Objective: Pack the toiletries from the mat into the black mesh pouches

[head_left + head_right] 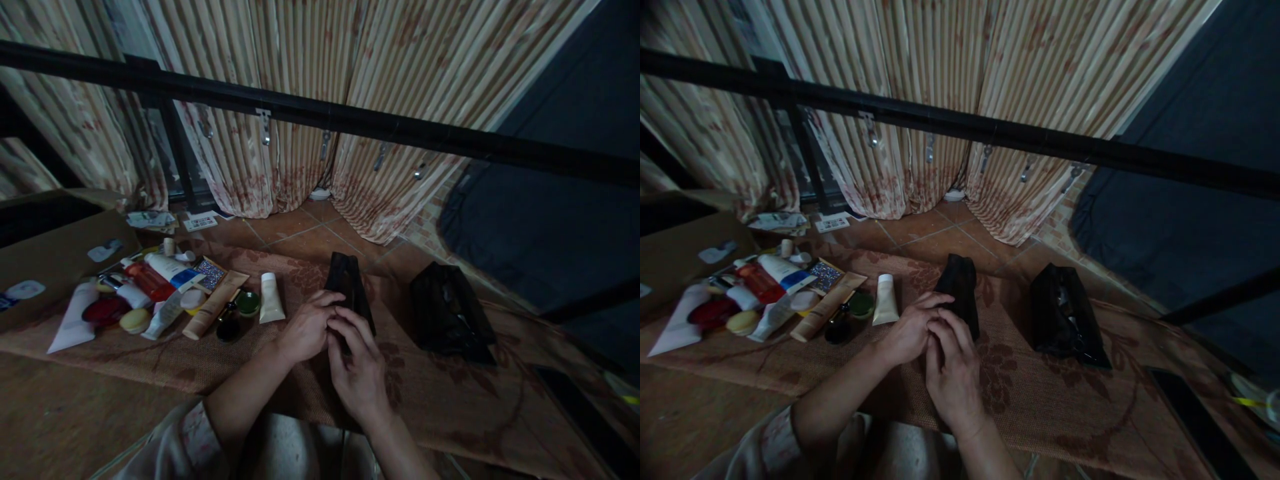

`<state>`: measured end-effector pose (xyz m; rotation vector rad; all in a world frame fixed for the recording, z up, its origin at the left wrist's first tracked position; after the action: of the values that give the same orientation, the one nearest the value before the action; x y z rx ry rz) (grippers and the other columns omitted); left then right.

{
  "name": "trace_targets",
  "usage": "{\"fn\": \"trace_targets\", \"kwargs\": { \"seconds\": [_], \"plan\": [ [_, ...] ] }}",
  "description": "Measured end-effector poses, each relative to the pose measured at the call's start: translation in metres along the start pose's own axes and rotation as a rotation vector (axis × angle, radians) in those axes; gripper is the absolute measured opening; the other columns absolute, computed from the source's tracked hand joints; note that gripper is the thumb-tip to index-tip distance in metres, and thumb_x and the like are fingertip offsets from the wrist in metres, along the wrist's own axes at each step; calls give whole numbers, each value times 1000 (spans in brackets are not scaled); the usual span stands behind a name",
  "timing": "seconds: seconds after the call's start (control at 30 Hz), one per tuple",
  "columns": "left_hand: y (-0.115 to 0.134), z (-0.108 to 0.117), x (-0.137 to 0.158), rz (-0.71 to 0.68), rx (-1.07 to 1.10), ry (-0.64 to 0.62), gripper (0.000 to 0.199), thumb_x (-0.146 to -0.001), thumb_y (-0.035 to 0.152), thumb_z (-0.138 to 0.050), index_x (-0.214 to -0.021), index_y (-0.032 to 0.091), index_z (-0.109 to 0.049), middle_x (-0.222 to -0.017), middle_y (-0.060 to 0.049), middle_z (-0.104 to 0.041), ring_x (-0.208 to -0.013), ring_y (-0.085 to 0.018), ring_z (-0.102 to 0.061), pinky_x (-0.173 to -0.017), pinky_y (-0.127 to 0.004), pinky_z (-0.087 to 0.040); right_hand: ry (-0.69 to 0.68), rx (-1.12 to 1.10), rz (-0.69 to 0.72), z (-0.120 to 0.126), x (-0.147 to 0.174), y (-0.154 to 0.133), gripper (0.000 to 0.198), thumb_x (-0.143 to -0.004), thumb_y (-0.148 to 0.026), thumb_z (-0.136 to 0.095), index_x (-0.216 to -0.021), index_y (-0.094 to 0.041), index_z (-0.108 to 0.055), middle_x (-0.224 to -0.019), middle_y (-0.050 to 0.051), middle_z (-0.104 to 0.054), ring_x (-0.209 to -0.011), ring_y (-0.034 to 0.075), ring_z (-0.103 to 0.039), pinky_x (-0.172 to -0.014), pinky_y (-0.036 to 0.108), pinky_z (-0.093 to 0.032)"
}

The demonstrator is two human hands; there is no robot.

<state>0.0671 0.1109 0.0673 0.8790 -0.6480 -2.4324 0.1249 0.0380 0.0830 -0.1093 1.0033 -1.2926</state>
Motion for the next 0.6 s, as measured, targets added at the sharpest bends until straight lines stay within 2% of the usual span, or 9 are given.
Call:
{"fn": "trace_targets", "kwargs": {
  "seconds": [0.17,0.33,0.5,0.6],
  "plan": [
    [-5,1,2,44,-28,15,26,-69,4,-52,-90,15,-63,-122,-9,-54,-115,-22,-47,-99,-40,-41,-40,67,-126,-7,-2,19,28,-87,-23,-41,-114,-19,-49,-120,11,-51,-113,22,-47,-94,44,-43],
    [-2,5,2,72,-33,54,35,-71,3,-49,-101,17,-61,-129,-8,-49,-121,-21,-43,-103,-40,-38,-89,150,-141,-11,-1,33,29,-84,-16,-39,-111,-17,-50,-111,11,-56,-105,22,-52,-90,41,-44],
    [-7,9,2,103,-15,85,41,-70,0,-47,-105,17,-59,-130,-7,-49,-121,-20,-44,-103,-38,-39,-283,286,-170,-26,6,36,37,-86,-14,-36,-121,-16,-48,-108,10,-60,-103,21,-54,-92,39,-40],
    [-11,11,2,116,-11,111,45,-67,-4,-44,-104,17,-60,-128,-7,-51,-120,-19,-46,-103,-37,-39,-401,349,-142,-35,11,34,35,-88,-20,-39,-122,-17,-48,-109,10,-61,-105,21,-53,-97,39,-34]
  ]
}}
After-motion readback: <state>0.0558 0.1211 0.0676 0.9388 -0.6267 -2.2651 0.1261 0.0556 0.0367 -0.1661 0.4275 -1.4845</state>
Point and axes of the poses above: each hand's wrist, its own x-axis away from the middle knuckle, its own z-axis out of the back of the hand, y = z × x, the point moved 8 cm from there along -x, towards the middle knuckle
